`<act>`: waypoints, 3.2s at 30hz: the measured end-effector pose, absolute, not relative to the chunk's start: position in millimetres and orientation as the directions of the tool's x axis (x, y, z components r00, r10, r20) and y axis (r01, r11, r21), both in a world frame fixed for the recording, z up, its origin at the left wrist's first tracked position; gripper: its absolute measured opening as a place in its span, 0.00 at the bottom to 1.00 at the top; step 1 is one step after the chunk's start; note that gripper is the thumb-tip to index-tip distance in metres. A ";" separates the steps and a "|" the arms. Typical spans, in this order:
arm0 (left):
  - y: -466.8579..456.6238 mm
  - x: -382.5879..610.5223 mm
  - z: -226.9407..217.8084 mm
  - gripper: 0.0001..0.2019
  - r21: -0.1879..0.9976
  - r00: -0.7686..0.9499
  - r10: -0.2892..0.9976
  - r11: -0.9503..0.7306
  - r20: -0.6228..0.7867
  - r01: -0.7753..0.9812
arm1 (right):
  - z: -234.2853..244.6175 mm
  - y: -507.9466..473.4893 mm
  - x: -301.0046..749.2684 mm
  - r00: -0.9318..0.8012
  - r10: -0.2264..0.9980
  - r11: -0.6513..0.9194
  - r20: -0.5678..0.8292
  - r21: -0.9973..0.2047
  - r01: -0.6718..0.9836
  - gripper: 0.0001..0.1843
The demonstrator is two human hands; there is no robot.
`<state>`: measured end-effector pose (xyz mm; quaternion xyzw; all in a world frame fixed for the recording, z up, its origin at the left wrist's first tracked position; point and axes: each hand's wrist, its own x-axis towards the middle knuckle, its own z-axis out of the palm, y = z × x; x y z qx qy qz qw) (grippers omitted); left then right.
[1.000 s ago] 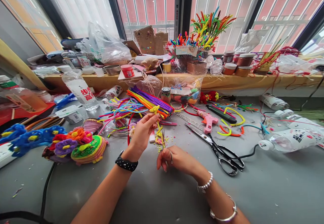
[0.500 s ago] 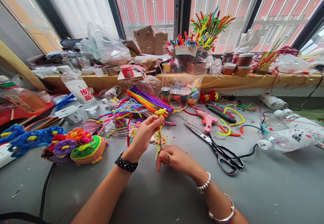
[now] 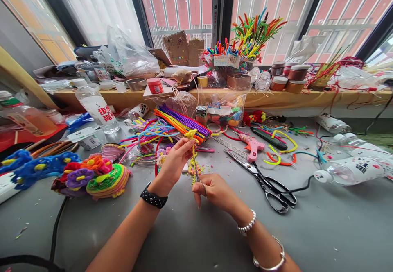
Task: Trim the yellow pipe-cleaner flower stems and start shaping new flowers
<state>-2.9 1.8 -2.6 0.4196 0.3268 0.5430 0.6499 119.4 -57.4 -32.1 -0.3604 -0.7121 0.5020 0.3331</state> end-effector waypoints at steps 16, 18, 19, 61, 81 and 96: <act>1.9 -3.2 -3.6 0.06 0.871 0.175 0.984 0.072 0.017 -0.486 | -38.9 -54.4 119.8 -0.476 0.876 0.202 0.077 -0.955 0.217 0.33; 1.4 -3.0 -3.2 0.06 0.870 0.179 0.984 0.080 0.010 -0.486 | -39.7 -53.7 121.1 -0.498 0.865 0.198 0.066 -0.956 0.218 0.35; 1.2 -2.9 -2.8 0.06 0.871 0.184 0.983 0.085 0.006 -0.485 | -39.5 -53.6 121.6 -0.510 0.858 0.205 0.067 -0.954 0.220 0.36; -3.2 -1.3 -0.7 0.05 0.886 0.278 0.960 0.111 0.020 -0.449 | -30.1 -56.9 123.9 -0.560 0.826 0.294 0.065 -0.897 0.330 0.39; -3.5 0.7 -1.1 0.05 0.878 0.241 0.971 0.105 0.012 -0.468 | -32.0 -57.3 120.6 -0.445 0.895 0.166 0.039 -0.954 0.250 0.34; -2.6 -0.9 -2.6 0.06 0.885 0.276 0.961 0.121 0.008 -0.449 | -28.3 -58.5 122.5 -0.590 0.807 0.246 0.017 -0.919 0.309 0.40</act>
